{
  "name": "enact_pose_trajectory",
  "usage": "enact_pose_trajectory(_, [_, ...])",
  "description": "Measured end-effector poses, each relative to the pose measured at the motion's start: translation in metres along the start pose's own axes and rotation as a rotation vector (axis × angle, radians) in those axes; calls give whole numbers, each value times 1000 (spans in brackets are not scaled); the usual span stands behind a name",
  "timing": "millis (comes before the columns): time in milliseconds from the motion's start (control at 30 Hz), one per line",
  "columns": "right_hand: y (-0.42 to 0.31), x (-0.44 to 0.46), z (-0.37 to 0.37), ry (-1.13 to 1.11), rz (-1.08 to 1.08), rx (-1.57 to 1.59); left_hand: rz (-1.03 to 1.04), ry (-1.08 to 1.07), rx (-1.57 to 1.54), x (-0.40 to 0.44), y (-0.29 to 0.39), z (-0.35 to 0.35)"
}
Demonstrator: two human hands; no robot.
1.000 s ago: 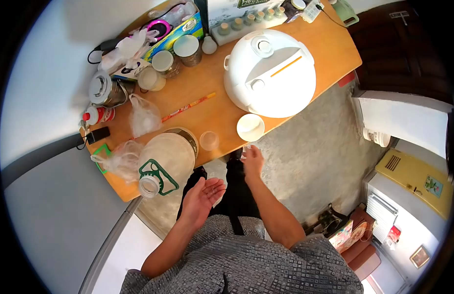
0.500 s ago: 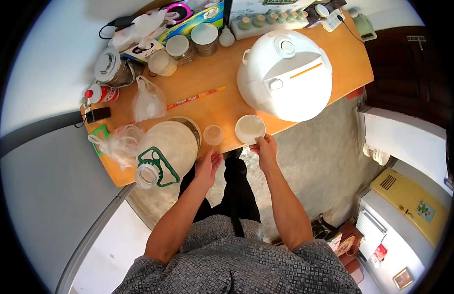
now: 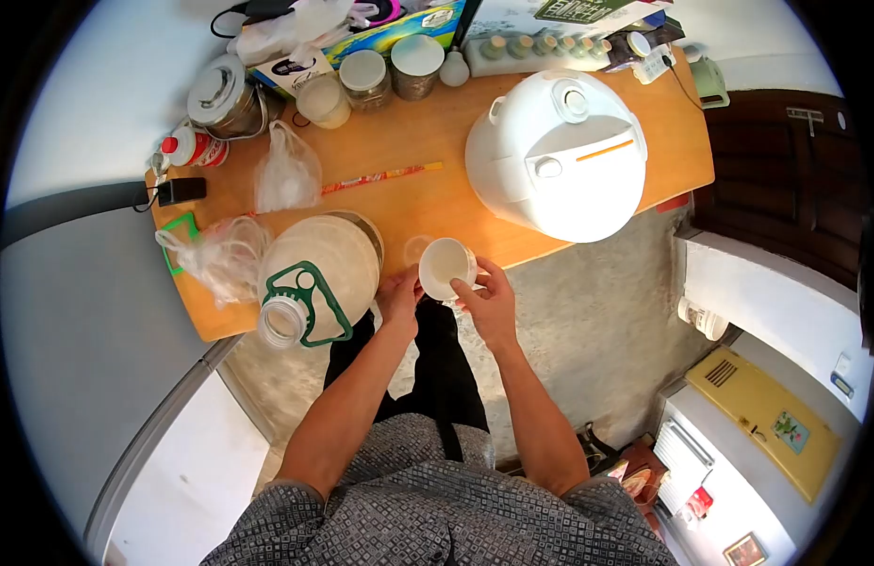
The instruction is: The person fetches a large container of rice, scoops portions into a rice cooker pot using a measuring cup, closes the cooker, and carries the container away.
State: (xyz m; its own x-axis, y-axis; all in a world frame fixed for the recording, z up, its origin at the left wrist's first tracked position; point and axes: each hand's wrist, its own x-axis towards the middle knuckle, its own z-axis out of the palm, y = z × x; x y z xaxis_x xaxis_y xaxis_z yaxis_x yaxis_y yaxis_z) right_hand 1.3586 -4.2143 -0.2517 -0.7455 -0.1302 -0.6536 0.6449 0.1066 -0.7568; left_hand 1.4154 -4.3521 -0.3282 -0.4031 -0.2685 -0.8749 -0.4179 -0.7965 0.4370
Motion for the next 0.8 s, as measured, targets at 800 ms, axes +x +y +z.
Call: enact_pose_trajectory(800, [-37, -4, 38, 203, -221, -830, -72, -60, 87, -4, 3, -4])
